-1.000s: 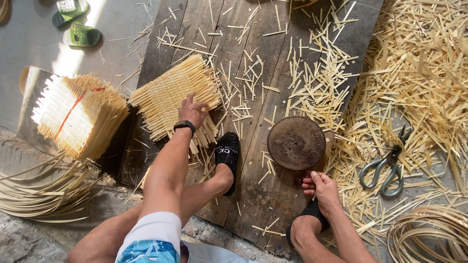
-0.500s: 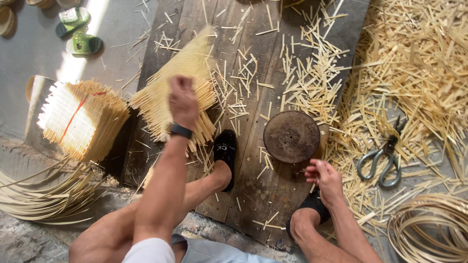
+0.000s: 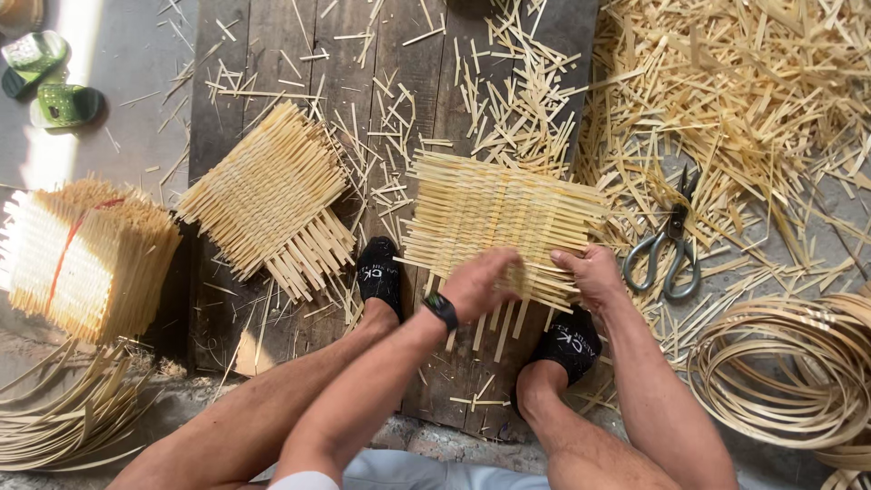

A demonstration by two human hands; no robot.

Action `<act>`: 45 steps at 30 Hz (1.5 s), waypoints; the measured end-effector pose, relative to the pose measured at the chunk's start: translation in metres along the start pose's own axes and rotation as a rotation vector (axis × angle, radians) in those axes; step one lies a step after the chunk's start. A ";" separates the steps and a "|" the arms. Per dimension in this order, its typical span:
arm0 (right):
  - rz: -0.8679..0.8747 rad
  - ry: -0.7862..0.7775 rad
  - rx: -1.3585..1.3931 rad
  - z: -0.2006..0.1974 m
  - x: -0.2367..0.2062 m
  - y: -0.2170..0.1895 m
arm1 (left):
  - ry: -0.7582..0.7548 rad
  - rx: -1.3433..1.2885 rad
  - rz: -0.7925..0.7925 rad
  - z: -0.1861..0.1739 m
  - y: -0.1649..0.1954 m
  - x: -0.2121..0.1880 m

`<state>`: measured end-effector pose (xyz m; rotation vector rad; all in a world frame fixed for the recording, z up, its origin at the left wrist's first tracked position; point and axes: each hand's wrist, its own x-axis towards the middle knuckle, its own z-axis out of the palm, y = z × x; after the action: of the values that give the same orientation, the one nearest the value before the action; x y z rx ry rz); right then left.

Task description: The person sits on the floor assembling a round bamboo sieve. They trim a woven bamboo mat with scissors, bend a thin bamboo rim strip around a round wooden mold, fold the mat's protruding strips over the rim, and press the weave down onto the mold to shape the basket.

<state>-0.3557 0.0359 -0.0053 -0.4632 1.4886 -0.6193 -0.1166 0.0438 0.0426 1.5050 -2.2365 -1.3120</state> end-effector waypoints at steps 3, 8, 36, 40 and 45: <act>0.008 -0.059 0.034 -0.009 0.011 0.002 | -0.120 0.407 0.068 -0.027 -0.022 0.023; -0.112 -0.043 -0.093 -0.016 0.019 0.013 | -0.261 0.708 0.082 -0.027 -0.020 0.031; -0.489 0.819 0.190 -0.154 -0.147 0.180 | -0.171 0.494 0.100 -0.006 -0.010 -0.002; -0.438 1.219 -0.191 -0.191 -0.181 0.179 | -0.197 0.520 0.064 -0.005 -0.006 -0.006; -0.251 1.535 -0.895 -0.261 -0.205 0.161 | -0.225 0.561 0.066 -0.009 0.005 -0.005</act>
<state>-0.5950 0.3127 0.0379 -0.9548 3.2475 -0.4279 -0.1125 0.0434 0.0536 1.4676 -2.9498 -0.9120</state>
